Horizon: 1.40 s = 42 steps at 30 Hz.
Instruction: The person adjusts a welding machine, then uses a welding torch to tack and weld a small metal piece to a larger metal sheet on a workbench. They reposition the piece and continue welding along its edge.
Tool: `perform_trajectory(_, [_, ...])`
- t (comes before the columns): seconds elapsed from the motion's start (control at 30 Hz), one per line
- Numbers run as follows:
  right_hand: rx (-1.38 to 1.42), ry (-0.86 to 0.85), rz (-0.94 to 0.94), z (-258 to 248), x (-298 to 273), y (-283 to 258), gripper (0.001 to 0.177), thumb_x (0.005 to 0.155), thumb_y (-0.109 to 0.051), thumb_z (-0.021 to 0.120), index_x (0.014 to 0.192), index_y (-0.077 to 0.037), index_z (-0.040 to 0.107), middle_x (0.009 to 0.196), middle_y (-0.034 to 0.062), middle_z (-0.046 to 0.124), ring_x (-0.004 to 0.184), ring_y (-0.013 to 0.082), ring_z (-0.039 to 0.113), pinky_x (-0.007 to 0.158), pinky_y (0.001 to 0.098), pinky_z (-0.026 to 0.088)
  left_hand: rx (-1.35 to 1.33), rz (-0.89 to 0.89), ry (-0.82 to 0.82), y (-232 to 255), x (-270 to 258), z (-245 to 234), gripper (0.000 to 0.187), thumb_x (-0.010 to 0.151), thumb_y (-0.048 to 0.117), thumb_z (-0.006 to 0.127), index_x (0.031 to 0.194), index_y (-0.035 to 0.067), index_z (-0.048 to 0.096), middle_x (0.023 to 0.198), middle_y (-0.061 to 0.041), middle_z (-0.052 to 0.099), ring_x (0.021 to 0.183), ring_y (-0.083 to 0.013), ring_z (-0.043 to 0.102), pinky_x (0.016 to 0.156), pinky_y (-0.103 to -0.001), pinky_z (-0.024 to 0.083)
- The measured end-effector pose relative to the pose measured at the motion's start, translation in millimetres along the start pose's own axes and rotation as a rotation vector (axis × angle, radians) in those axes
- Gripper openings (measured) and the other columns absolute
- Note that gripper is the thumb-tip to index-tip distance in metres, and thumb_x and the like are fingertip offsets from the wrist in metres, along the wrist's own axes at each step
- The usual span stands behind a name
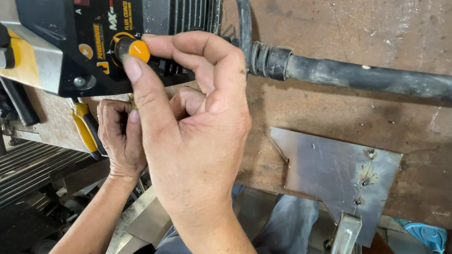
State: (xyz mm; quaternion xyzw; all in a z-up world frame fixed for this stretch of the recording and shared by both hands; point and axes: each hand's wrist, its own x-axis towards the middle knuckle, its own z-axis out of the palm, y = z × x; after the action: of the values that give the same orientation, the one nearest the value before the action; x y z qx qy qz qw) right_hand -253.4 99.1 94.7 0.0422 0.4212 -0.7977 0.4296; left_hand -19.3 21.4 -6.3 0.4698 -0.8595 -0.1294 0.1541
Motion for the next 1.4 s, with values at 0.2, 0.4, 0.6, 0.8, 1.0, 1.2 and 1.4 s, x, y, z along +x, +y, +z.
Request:
perform_trajectory(0.2, [-0.048,-0.045,-0.029,-6.5,-0.8,4.2,0.03,0.105,0.001,0.068,0.129,0.001,0.05,0.125,0.0125,0.072,0.065,-0.0016,0.058,0.058,0.0152,0.051,0.0,-0.003,0.005,-2.8,-0.7,2.8,0.023,0.107,0.021,0.059,0.098,0.002,0.053,0.1,-0.013,0.053,0.096,-0.0305,0.051,0.088,-0.042,0.044])
perform_trajectory(0.4, [-0.108,-0.042,0.019,-6.8,5.6,-7.2,0.029,0.099,0.0,0.065,0.123,0.001,0.05,0.126,0.0119,0.072,0.067,-0.0004,0.064,0.054,0.0141,0.053,0.017,0.016,0.005,6.8,-0.1,1.3,0.022,0.107,0.02,0.064,0.097,0.004,0.052,0.099,-0.009,0.055,0.095,-0.0267,0.054,0.089,-0.04,0.045])
perform_trajectory(0.6, [-0.036,-0.048,-0.059,-8.4,-1.3,9.6,0.033,0.105,0.0,0.069,0.131,0.0,0.05,0.128,0.013,0.071,0.064,-0.0016,0.059,0.057,0.0152,0.049,0.021,0.002,0.004,7.0,2.0,3.9,0.024,0.107,0.022,0.065,0.096,0.004,0.051,0.098,-0.009,0.054,0.095,-0.0265,0.053,0.088,-0.04,0.044])
perform_trajectory(0.8, [-0.066,-0.024,-0.074,-3.8,-0.5,10.8,0.027,0.106,0.0,0.07,0.125,0.002,0.05,0.125,0.0135,0.073,0.061,-0.003,0.053,0.052,0.0124,0.046,0.024,-0.016,0.003,6.7,2.1,3.7,0.026,0.107,0.023,0.066,0.094,0.005,0.05,0.097,-0.008,0.054,0.095,-0.0262,0.053,0.088,-0.04,0.043])
perform_trajectory(1.0, [-0.018,-0.052,-0.054,-4.2,0.0,9.5,0.03,0.107,0.002,0.067,0.131,0.002,0.049,0.128,0.0139,0.071,0.063,-0.0027,0.055,0.058,0.0147,0.047,0.029,0.002,0.01,11.7,4.0,1.9,0.026,0.106,0.022,0.065,0.093,0.004,0.05,0.096,-0.009,0.054,0.094,-0.0276,0.053,0.087,-0.041,0.043])
perform_trajectory(1.2, [0.039,-0.063,-0.054,-6.4,-2.9,12.5,0.024,0.11,0.002,0.064,0.128,0.003,0.047,0.131,0.0136,0.069,0.063,-0.0022,0.056,0.054,0.0128,0.048,0.015,0.006,0.014,0.0,0.7,2.2,0.024,0.107,0.022,0.061,0.096,0.002,0.052,0.098,-0.013,0.052,0.095,-0.0315,0.051,0.089,-0.043,0.043])
perform_trajectory(1.4, [0.027,-0.024,-0.013,-1.7,-1.2,10.1,0.03,0.106,0.003,0.065,0.131,0.003,0.049,0.125,0.0143,0.07,0.062,-0.0011,0.055,0.055,0.0142,0.048,-0.018,0.01,0.008,-2.8,0.2,1.7,0.028,0.11,0.027,0.057,0.099,0.001,0.053,0.102,-0.014,0.053,0.1,-0.0323,0.052,0.093,-0.044,0.044])
